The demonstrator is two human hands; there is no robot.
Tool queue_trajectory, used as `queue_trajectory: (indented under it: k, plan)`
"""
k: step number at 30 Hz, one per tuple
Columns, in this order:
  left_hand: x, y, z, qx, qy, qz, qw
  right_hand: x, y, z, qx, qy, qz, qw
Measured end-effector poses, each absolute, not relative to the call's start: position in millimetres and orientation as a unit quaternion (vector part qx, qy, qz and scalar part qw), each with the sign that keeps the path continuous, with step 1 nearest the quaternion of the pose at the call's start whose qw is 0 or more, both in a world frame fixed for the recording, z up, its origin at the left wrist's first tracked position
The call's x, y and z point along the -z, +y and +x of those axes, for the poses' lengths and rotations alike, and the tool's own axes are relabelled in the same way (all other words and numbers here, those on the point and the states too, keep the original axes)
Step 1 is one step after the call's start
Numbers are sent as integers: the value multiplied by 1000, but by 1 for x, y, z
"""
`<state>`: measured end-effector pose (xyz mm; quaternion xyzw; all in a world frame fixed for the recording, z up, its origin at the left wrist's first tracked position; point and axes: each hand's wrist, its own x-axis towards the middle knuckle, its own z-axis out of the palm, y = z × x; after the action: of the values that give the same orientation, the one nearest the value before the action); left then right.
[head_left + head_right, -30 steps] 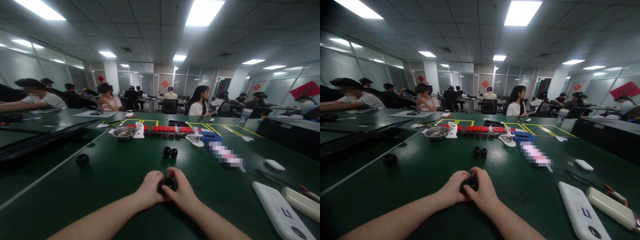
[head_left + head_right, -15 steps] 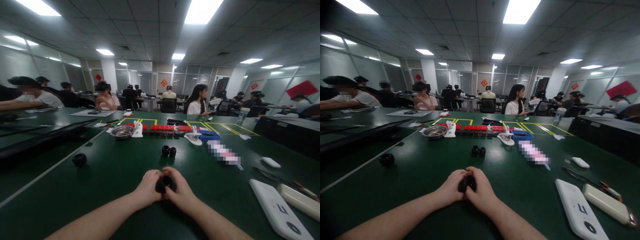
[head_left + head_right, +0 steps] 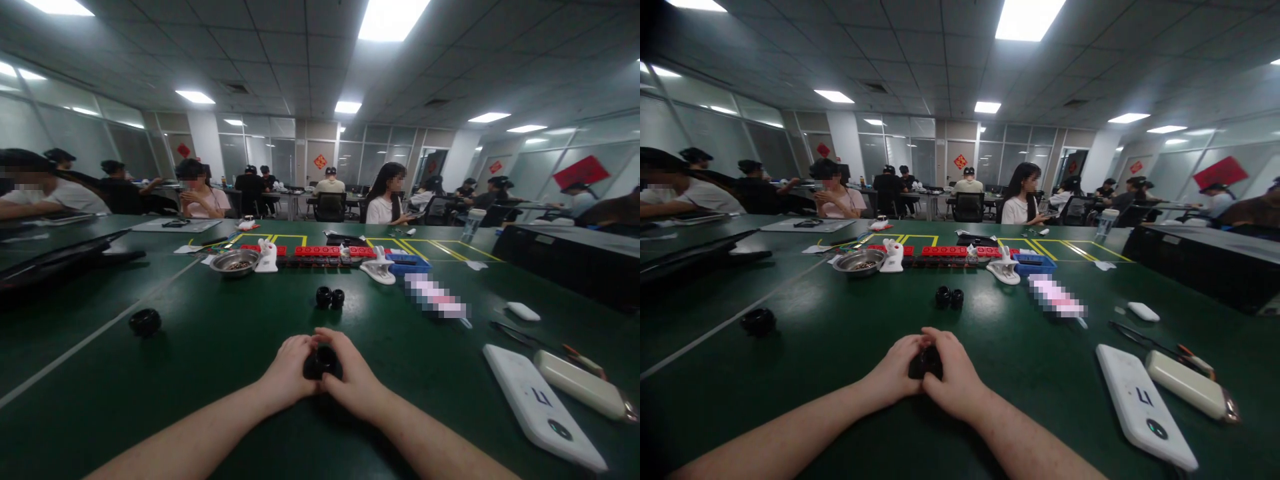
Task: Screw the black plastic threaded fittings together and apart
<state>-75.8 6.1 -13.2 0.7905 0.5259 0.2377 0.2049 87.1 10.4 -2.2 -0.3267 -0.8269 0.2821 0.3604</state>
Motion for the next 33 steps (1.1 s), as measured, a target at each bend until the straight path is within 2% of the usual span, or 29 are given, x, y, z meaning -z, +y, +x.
queue_trajectory:
  k: [6, 9, 16, 24, 30, 33]
  plan:
    - [11, 5, -76, -237, 527, 789, 211, 4, 13, 87, -244, -797, -386, 395]
    - [13, 6, -76, -238, 525, 789, 210, 7, 14, 85, -247, -790, -409, 384]
    - [14, 7, -75, -225, 529, 794, 199, 2, 10, 88, -285, -826, -326, 361]
    - [10, 4, -75, -230, 525, 792, 209, 3, 14, 86, -245, -785, -423, 381]
    - [5, 4, -74, -210, 537, 786, 222, 2, 11, 89, -280, -822, -338, 362]
    - [6, 4, -75, -210, 537, 789, 215, 1, 10, 88, -265, -812, -356, 380]
